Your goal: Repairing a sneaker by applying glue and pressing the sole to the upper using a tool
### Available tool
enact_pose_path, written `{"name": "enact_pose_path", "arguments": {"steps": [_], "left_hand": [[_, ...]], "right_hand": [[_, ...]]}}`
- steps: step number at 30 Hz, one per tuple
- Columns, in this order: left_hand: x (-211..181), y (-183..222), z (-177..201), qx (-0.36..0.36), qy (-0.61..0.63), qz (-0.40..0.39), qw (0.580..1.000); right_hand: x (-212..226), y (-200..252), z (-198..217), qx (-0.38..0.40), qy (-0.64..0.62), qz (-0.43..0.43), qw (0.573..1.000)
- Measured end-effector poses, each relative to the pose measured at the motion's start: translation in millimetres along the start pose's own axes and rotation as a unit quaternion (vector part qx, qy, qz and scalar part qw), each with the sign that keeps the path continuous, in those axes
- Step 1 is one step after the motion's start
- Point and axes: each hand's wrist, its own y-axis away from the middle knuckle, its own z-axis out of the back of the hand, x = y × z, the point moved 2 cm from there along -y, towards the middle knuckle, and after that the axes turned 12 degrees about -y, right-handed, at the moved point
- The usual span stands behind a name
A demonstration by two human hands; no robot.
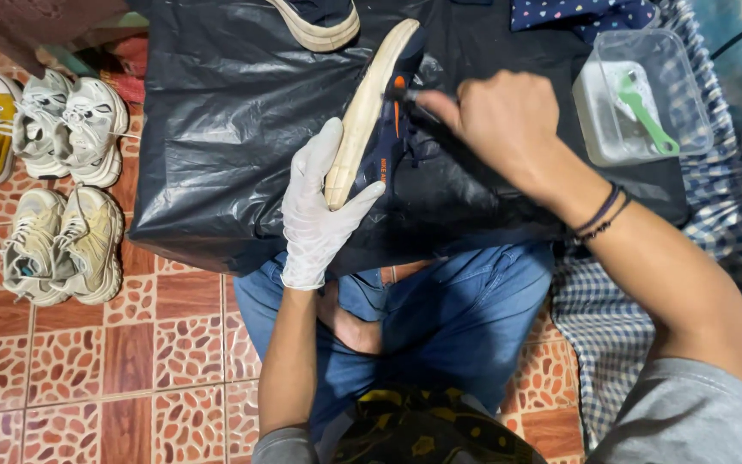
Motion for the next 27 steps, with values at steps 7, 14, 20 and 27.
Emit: {"name": "enact_pose_path", "arguments": {"steps": [7, 14, 20, 27], "left_hand": [[1.0, -0.7, -1.0, 0.005, 0.023, 0.004, 1.0], [1.5, -0.9, 0.0, 0.005, 0.039, 0.021, 0.999], [0.4, 0.6, -0.6, 0.01, 0.024, 0.017, 1.0], [1.0, -1.5, 0.2, 0.01, 0.003, -0.002, 1.0]], "right_hand": [[13.8, 0.6, 10.7, 0.165, -0.102, -0.046, 0.98], [20.8, -4.0, 23.1, 0.154, -0.104, -0.044, 0.982], [-8.8, -14.2, -24.6, -0.011, -0.102, -0.022, 0.994], [30.3, -5.0, -29.4, 0.036, -0.117, -0.015, 0.992]]}}
